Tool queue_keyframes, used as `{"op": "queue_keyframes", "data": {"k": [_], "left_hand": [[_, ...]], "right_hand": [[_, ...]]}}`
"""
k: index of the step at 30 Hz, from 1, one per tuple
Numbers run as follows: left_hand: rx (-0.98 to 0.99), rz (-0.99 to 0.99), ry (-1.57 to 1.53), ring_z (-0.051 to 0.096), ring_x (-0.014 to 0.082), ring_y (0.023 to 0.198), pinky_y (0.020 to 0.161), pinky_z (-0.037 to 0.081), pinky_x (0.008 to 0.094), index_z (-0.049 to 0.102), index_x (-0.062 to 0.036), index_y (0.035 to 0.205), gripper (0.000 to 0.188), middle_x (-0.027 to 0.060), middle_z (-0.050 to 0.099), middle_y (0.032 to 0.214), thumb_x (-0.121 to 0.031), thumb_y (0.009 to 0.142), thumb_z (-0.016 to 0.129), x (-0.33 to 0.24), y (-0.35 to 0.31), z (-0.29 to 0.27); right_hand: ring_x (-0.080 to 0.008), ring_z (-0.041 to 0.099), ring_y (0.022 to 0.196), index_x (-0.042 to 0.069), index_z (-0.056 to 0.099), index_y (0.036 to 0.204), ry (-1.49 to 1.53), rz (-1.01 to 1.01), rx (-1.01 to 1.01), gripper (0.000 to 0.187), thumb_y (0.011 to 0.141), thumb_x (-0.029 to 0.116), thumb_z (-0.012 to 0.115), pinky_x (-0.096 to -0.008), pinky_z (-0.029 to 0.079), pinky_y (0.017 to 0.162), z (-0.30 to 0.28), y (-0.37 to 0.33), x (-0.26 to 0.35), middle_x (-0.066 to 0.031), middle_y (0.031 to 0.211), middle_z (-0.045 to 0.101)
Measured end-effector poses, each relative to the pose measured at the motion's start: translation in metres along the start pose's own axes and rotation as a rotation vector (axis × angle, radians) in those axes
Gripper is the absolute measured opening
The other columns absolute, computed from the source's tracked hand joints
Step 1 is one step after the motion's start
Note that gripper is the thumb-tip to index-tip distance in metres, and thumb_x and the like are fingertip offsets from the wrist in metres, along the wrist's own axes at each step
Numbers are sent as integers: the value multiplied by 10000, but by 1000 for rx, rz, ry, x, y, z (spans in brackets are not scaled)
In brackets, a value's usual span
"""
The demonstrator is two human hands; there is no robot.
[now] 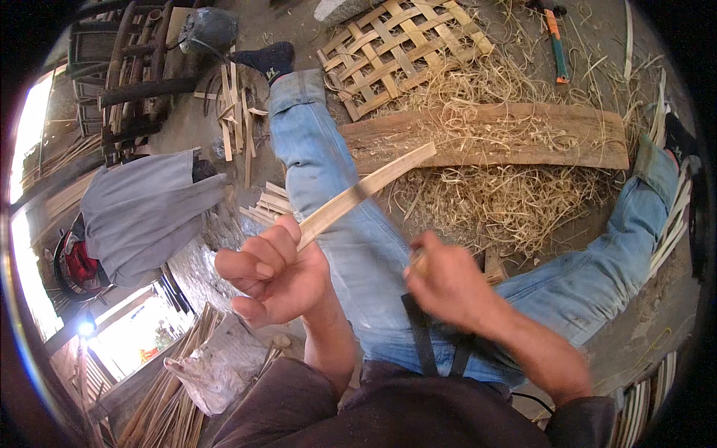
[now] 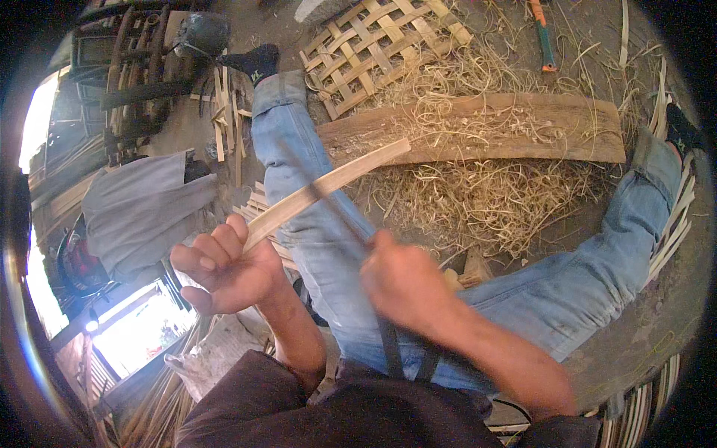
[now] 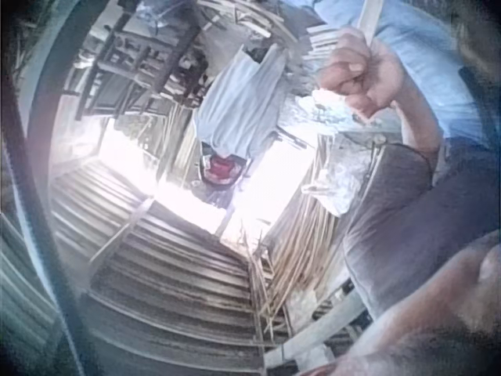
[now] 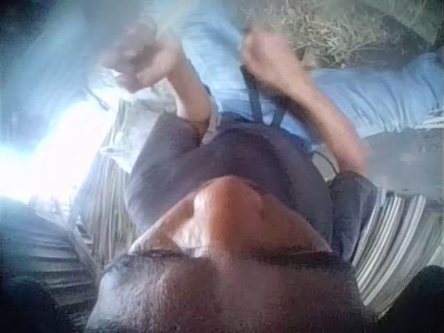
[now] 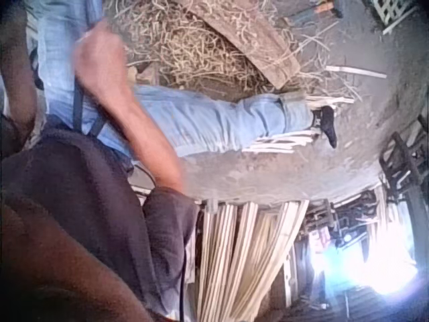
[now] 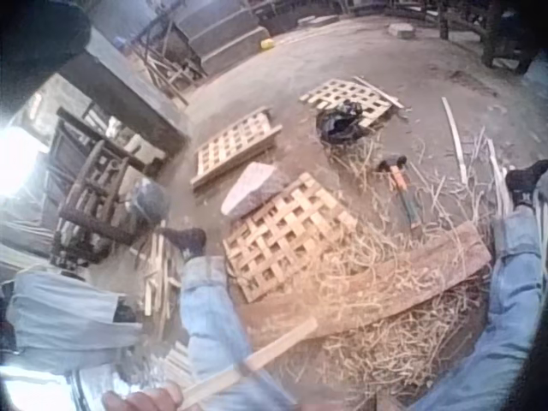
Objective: The person sits on the floor and uses a knife to shave and shape a thin wooden stick. They hold the stick in one hand and repeatedly scrape the surface with the knife, producing wood shavings that fall onto the floor.
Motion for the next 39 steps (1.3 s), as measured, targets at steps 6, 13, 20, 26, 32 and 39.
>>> {"op": "queue_keyframes", "data": {"k": [6, 13, 20, 26, 32, 39], "left_hand": [[-24, -9, -1, 218, 80, 477, 517, 187, 275, 318, -126, 773, 489, -23, 297, 572, -524, 916, 564, -1, -3, 2], [7, -19, -52, 221, 81, 480, 535, 200, 286, 327, -143, 764, 451, -35, 302, 561, -481, 902, 594, 1, -1, 4], [31, -40, -35, 218, 82, 479, 546, 202, 284, 331, -145, 757, 430, -31, 289, 550, -458, 908, 583, -3, -1, 8], [20, -29, 30, 200, 77, 473, 531, 185, 281, 325, -154, 750, 420, -40, 255, 542, -459, 918, 560, -5, 1, 14], [26, -48, 12, 196, 83, 472, 526, 180, 281, 340, -148, 746, 404, -40, 252, 543, -436, 907, 575, -1, 6, 15], [42, -41, -34, 202, 82, 481, 535, 185, 282, 342, -142, 750, 397, -34, 258, 548, -422, 899, 581, 0, 7, 9]], "right_hand": [[-465, 649, 752, -59, 540, 1076, 19, -119, 118, 343, 821, 163, 599, -530, 526, 691, 7, -8, 28, -303, 759, 637], [-463, 650, 734, -37, 557, 1101, 26, -162, 38, 366, 794, 154, 610, -517, 535, 699, -6, 0, -18, -297, 752, 640], [-460, 648, 729, -60, 598, 1005, 4, -54, 33, 307, 790, 158, 567, -509, 536, 710, -21, 12, -53, -308, 824, 638], [-355, 661, 635, -70, 568, 1051, -71, 16, 6, 355, 754, 123, 582, -414, 521, 618, -30, 34, -101, -248, 709, 640], [-426, 662, 733, -80, 570, 1064, -36, 173, -6, 384, 746, 135, 575, -480, 532, 689, -47, 51, -129, -292, 761, 639], [-436, 657, 728, -103, 562, 1084, -70, 160, -107, 407, 733, 101, 596, -467, 527, 709, -45, 49, -150, -309, 720, 615]]}}
Point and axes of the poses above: each hand's wrist, its own y-axis towards the middle knuckle, its own z-axis out of the palm, x = y × z, the point moved 4 cm from there along y, towards the middle knuckle
